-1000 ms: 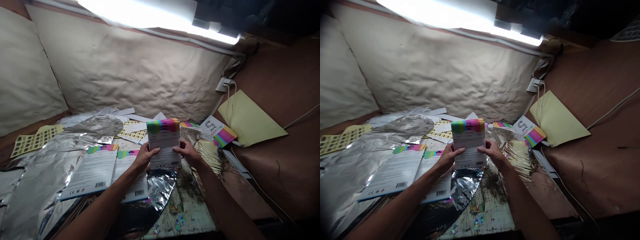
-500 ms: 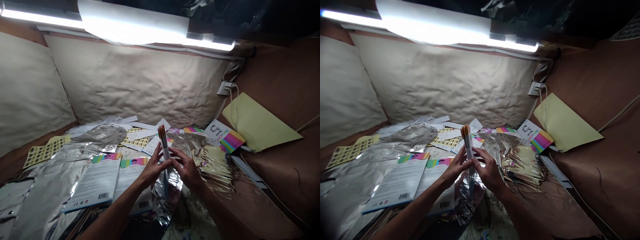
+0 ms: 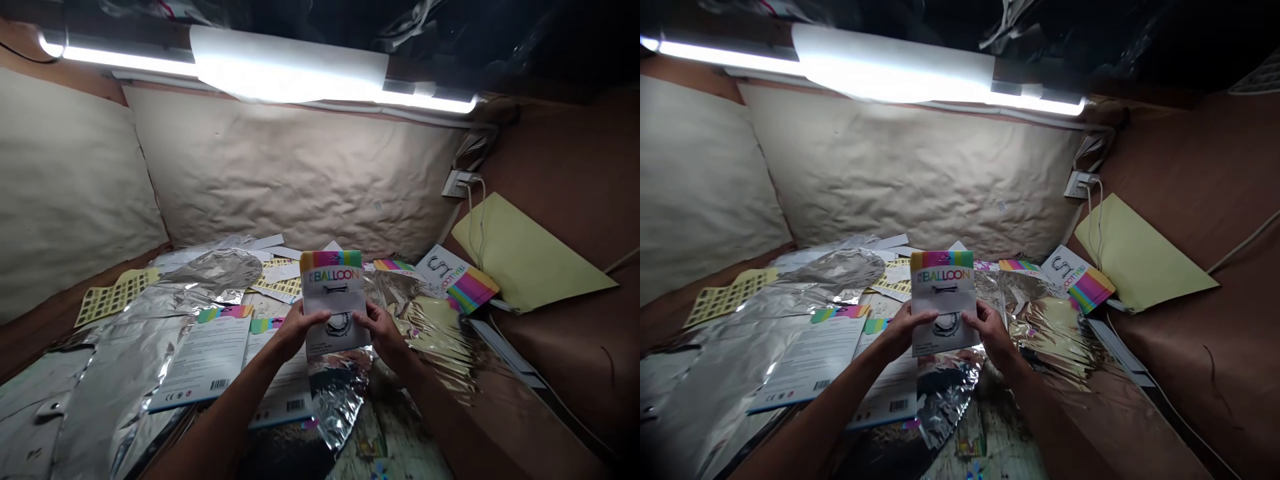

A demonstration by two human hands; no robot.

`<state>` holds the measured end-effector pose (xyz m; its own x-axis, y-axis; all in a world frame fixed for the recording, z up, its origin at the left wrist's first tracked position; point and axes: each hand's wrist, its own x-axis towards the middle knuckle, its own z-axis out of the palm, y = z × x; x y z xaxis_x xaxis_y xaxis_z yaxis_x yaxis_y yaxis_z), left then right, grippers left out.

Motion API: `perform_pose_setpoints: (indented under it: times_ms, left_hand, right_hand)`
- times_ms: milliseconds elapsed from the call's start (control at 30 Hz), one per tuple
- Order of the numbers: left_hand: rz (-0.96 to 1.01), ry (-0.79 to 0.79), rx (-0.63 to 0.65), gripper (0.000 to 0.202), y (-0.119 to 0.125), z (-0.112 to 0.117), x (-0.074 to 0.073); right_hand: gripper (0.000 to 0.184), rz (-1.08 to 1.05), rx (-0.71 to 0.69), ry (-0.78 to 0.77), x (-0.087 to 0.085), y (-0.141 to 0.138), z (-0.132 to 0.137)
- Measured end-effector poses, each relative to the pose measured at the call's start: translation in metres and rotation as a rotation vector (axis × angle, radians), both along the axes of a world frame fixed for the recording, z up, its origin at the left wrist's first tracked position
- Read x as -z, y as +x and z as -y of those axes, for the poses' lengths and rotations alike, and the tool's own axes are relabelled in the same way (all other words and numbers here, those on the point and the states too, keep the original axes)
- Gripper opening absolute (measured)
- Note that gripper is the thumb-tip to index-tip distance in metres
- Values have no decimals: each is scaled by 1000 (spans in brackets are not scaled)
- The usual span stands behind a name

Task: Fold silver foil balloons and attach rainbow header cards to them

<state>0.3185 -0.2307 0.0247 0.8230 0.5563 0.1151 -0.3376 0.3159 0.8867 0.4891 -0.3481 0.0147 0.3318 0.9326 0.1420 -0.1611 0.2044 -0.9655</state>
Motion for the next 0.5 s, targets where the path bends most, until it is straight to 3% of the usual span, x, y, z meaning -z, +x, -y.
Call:
perform_pose_setpoints:
  times_ms: [100, 233, 300, 367, 433, 500]
  left_hand:
    - [4, 181, -97, 48, 1, -10, -1]
    - [-73, 207, -96, 47, 8, -12, -6]
    - [-67, 212, -161, 44, 6, -3, -21]
    - [17, 223, -239, 40, -9, 9, -46]
    - [155, 230, -326, 39, -37, 17, -72]
    - [258, 212, -458, 41, -83, 16, -92]
  right_hand:
    - [42, 70, 7, 50, 3, 3, 0]
    - [52, 110, 17, -16, 8, 7, -3]
    - [63, 117, 18, 32, 6, 6, -2]
    - [71, 100, 37, 83, 3, 5, 1]
    - [70, 64, 78, 48, 2, 5, 5]
    - [69, 49, 106, -58, 7, 9, 4]
